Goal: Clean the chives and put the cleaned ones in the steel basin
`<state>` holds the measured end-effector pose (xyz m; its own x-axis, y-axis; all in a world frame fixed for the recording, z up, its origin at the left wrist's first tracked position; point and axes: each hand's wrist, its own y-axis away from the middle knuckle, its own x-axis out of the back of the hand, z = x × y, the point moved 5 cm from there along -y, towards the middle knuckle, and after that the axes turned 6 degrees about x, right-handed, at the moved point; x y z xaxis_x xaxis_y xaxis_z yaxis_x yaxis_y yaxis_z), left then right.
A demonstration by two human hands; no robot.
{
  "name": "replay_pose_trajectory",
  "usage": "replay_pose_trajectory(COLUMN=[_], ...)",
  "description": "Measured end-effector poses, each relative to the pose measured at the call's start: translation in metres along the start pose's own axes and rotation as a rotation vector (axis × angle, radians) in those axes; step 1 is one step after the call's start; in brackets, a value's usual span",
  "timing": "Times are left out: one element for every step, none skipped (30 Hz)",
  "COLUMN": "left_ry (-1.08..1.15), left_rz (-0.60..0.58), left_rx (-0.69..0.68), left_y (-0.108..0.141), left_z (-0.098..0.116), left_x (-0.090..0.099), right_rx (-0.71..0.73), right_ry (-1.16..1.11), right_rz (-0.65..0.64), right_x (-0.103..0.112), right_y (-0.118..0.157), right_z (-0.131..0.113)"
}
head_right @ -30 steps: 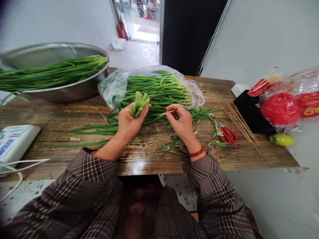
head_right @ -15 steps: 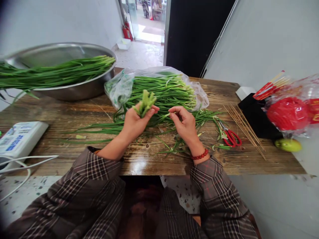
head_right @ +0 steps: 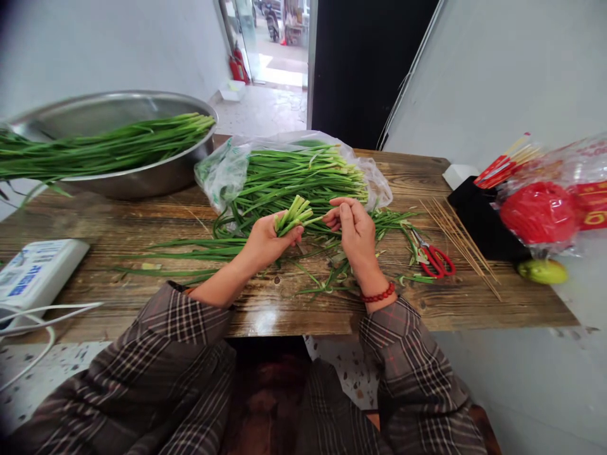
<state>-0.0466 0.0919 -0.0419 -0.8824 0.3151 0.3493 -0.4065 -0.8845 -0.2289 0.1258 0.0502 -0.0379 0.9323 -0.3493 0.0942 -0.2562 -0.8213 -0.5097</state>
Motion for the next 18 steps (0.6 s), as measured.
replay_pose_trajectory(left_ry=[0.010, 0.019, 0.024, 0.025, 0.027, 0.031, 0.038, 0.048, 0.061, 0.076, 0.091, 0.104, 0.114, 0.114, 0.106, 0.091, 0.074, 0.059], left_rz=[0.001, -0.006, -0.020, -0.038, -0.050, -0.048, -0.030, 0.000, 0.034, 0.059, 0.070, 0.059, 0.034, 0.004, -0.022, -0.038, -0.045, -0.045], left_rx=[0.008, 0.015, 0.019, 0.022, 0.023, 0.023, 0.022, 0.020, 0.017, 0.013, 0.012, 0.016, 0.025, 0.037, 0.051, 0.063, 0.072, 0.077], left_y=[0.000, 0.000, -0.001, -0.001, -0.001, -0.002, -0.002, -0.003, -0.003, -0.004, -0.004, -0.004, -0.004, -0.005, -0.005, -0.005, -0.005, -0.005], left_z=[0.000, -0.001, -0.001, -0.002, -0.002, -0.003, -0.003, -0.004, -0.005, -0.006, -0.007, -0.008, -0.009, -0.010, -0.010, -0.011, -0.011, -0.010], left_x=[0.000, 0.000, -0.001, -0.002, -0.002, -0.001, 0.000, 0.003, 0.005, 0.007, 0.007, 0.007, 0.005, 0.003, 0.001, 0.000, -0.001, -0.001], right_rx=[0.001, 0.004, 0.006, 0.005, 0.000, -0.010, -0.028, -0.050, -0.071, -0.088, -0.100, -0.107, -0.109, -0.109, -0.109, -0.108, -0.105, -0.098], right_ry=[0.014, 0.033, 0.051, 0.064, 0.066, 0.056, 0.034, 0.007, -0.021, -0.045, -0.062, -0.074, -0.082, -0.090, -0.098, -0.102, -0.101, -0.091], right_rz=[-0.017, -0.049, -0.090, -0.128, -0.153, -0.160, -0.150, -0.129, -0.107, -0.089, -0.082, -0.083, -0.089, -0.097, -0.107, -0.115, -0.124, -0.134], right_x=[-0.001, -0.003, -0.005, -0.008, -0.010, -0.011, -0.011, -0.010, -0.010, -0.009, -0.010, -0.010, -0.011, -0.012, -0.013, -0.014, -0.015, -0.016], right_y=[0.000, 0.000, 0.000, 0.001, 0.001, 0.001, 0.001, 0.001, 0.001, 0.001, 0.000, 0.000, 0.000, 0.001, 0.001, 0.001, 0.002, 0.002], right_z=[0.000, 0.000, 0.001, 0.002, 0.003, 0.004, 0.006, 0.007, 0.009, 0.009, 0.010, 0.010, 0.009, 0.008, 0.008, 0.008, 0.007, 0.007])
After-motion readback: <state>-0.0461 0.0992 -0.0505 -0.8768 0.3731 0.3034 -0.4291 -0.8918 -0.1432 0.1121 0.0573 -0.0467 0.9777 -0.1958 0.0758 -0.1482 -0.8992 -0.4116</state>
